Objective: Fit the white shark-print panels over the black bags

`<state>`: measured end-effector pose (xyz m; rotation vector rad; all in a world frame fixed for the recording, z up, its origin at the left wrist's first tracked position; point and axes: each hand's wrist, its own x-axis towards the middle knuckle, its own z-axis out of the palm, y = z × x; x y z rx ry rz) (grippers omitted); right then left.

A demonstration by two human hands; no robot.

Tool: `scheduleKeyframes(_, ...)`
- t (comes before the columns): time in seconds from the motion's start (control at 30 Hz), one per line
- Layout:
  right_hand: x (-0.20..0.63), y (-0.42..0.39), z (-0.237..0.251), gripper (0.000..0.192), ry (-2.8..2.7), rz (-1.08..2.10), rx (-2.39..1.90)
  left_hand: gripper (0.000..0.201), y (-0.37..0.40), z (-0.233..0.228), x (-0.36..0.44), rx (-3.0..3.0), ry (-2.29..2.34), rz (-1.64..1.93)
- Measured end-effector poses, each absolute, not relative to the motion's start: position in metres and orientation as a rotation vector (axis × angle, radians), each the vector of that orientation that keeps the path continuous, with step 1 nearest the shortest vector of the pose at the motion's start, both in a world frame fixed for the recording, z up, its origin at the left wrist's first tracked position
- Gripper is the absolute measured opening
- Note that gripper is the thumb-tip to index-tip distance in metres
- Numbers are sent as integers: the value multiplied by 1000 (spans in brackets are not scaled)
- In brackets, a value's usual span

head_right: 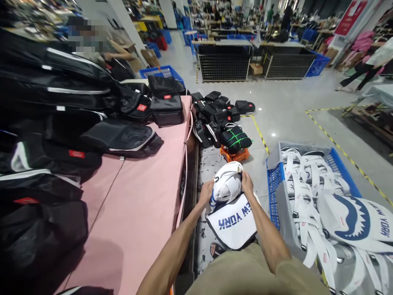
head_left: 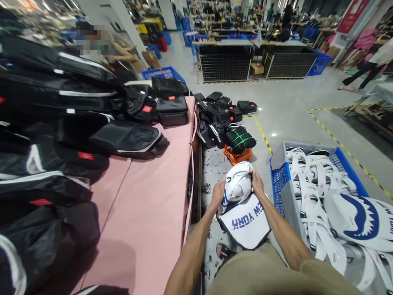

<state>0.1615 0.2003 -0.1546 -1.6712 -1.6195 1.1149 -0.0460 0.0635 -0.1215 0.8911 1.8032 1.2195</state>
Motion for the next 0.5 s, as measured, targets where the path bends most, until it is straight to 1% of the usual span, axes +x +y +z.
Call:
scheduleKeyframes(0.1,146,199,-142,100,-1686,1106,-1741,66,58,-123,-52,878,1811,1258)
scheduleKeyframes(0.23,172,193,-104,88,-1782,1226,-1575,71,44,-121,-88,826,1817,1262)
scheduleKeyframes(0.3,196,188,-79,81,-1847,1347,-1458,71,37,-121,-113,779,1817,1246)
scheduleKeyframes(0.4,211,187,-49,74,-1936,1638,-1352,68,29,-126,-144,699,1822,1214)
scheduleKeyframes(0.47,198,194,-45,71,-1958,1799,-1342,65,22,-130,-157,650,1832,1201)
scheduleKeyframes(0.5,186,199,-50,70,-1963,1804,-1373,63,18,-132,-161,626,1843,1196)
